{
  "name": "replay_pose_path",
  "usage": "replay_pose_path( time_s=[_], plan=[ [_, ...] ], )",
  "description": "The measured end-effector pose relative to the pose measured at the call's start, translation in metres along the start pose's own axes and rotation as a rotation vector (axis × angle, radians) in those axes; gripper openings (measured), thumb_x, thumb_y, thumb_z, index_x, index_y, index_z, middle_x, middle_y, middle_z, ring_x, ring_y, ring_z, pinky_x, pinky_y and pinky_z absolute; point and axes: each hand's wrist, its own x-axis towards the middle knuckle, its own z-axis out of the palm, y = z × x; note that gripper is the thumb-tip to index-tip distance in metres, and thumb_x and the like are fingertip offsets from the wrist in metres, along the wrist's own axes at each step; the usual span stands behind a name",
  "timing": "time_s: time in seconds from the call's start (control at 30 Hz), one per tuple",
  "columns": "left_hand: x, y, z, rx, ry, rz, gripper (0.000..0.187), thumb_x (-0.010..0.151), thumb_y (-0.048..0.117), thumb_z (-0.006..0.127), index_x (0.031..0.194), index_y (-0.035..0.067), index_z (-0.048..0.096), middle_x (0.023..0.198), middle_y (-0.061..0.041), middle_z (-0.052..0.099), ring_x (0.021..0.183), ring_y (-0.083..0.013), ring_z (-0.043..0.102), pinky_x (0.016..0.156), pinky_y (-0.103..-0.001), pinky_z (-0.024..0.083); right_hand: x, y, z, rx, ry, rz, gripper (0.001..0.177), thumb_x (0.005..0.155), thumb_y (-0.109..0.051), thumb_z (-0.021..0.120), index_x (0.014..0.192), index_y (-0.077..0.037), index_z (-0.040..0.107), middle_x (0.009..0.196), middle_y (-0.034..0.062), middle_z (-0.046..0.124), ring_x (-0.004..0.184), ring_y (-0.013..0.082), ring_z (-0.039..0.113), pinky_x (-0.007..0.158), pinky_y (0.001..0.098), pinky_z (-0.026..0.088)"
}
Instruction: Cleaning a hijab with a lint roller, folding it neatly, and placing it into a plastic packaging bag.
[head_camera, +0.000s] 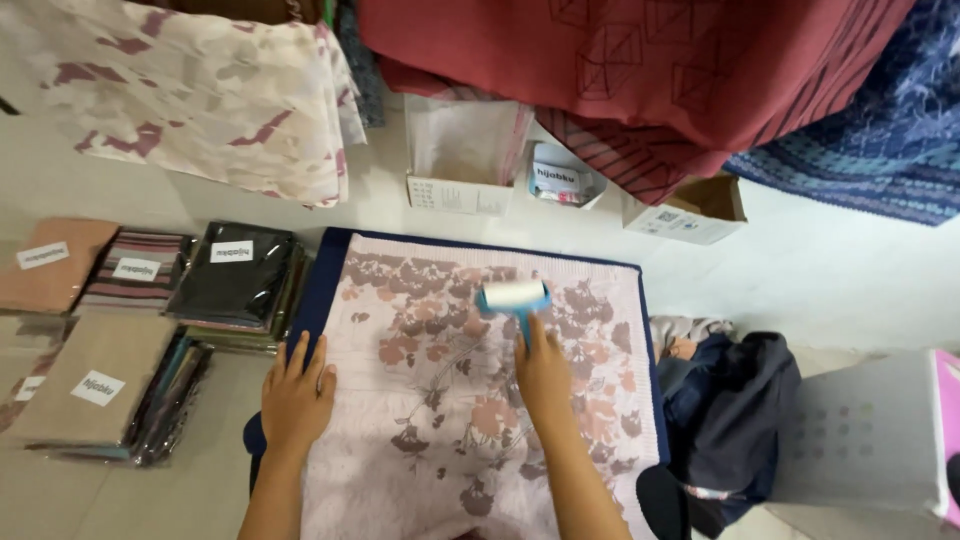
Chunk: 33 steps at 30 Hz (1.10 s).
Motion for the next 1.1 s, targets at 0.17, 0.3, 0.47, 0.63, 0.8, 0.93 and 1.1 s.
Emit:
replay_pose_path(
  time_s=[0.17, 0.3, 0.47, 0.63, 0.8, 0.93, 1.1],
  plan=[
    [0.002, -0.005, 0.001, 0.029, 0.078, 0.082, 0.054, 0.096, 0.038, 0.052, 0.148, 0.021, 0.058, 0.158, -0.005, 0.053, 0.145, -0.0372, 0.047, 0.111, -0.045, 0.043, -0.138, 0.026, -0.086, -0.041, -0.032, 0.068, 0.05, 0.086, -0.021, 0.071, 0.135, -0.017, 0.061, 0.102, 0.0097, 0.072, 0.076, 0.0317, 0.071, 0.06, 0.0403, 0.056],
    [0.003, -0.002, 0.001, 0.069, 0.067, 0.067, 0.054, 0.096, 0.038, 0.053, 0.147, 0.024, 0.06, 0.158, -0.004, 0.056, 0.145, -0.0386, 0.05, 0.11, -0.046, 0.046, -0.206, 0.076, -0.112, -0.089, -0.004, 0.11, 0.05, 0.075, -0.02, 0.075, 0.124, -0.027, 0.071, 0.071, -0.0006, 0.073, 0.048, 0.0184, 0.069, 0.044, 0.0287, 0.052],
    [0.002, -0.002, 0.005, 0.078, 0.018, 0.017, 0.055, 0.097, 0.042, 0.05, 0.149, 0.026, 0.059, 0.16, -0.001, 0.053, 0.148, -0.0344, 0.046, 0.111, -0.045, 0.043, -0.151, 0.067, -0.1, -0.242, 0.024, 0.226, 0.054, 0.083, -0.023, 0.073, 0.136, -0.027, 0.062, 0.093, 0.0062, 0.072, 0.067, 0.0309, 0.071, 0.054, 0.0407, 0.052],
    [0.001, -0.001, 0.003, 0.094, 0.089, 0.048, 0.054, 0.097, 0.042, 0.051, 0.149, 0.027, 0.059, 0.158, -0.001, 0.055, 0.147, -0.0345, 0.049, 0.109, -0.044, 0.046, -0.022, 0.059, -0.038, -0.07, 0.129, 0.136, 0.054, 0.088, -0.015, 0.071, 0.139, -0.018, 0.057, 0.093, 0.0159, 0.071, 0.07, 0.0328, 0.069, 0.058, 0.0427, 0.053],
    [0.0, -0.005, 0.004, 0.068, 0.014, 0.024, 0.055, 0.098, 0.046, 0.047, 0.149, 0.028, 0.056, 0.16, 0.001, 0.051, 0.151, -0.0329, 0.043, 0.112, -0.044, 0.042, 0.079, 0.041, -0.011, -0.043, 0.024, 0.231, 0.035, 0.1, -0.022, 0.057, 0.134, -0.017, 0.053, 0.091, 0.0174, 0.069, 0.073, 0.0351, 0.069, 0.061, 0.047, 0.055],
    [0.0, -0.007, 0.009, 0.093, -0.055, -0.013, 0.057, 0.098, 0.047, 0.044, 0.153, 0.032, 0.05, 0.162, 0.004, 0.047, 0.152, -0.0302, 0.039, 0.113, -0.044, 0.04, 0.057, 0.055, -0.013, -0.091, 0.092, 0.177, 0.039, 0.096, -0.02, 0.063, 0.134, -0.012, 0.06, 0.087, 0.0167, 0.072, 0.067, 0.0321, 0.069, 0.055, 0.0436, 0.056],
    [0.001, -0.001, 0.0, 0.103, 0.081, 0.072, 0.054, 0.096, 0.04, 0.053, 0.147, 0.024, 0.062, 0.157, -0.003, 0.057, 0.145, -0.0385, 0.051, 0.106, -0.045, 0.049, -0.076, 0.046, -0.086, -0.118, 0.037, 0.191, 0.05, 0.091, -0.026, 0.067, 0.139, -0.022, 0.054, 0.109, 0.015, 0.072, 0.075, 0.0384, 0.071, 0.058, 0.0475, 0.056]
  ],
)
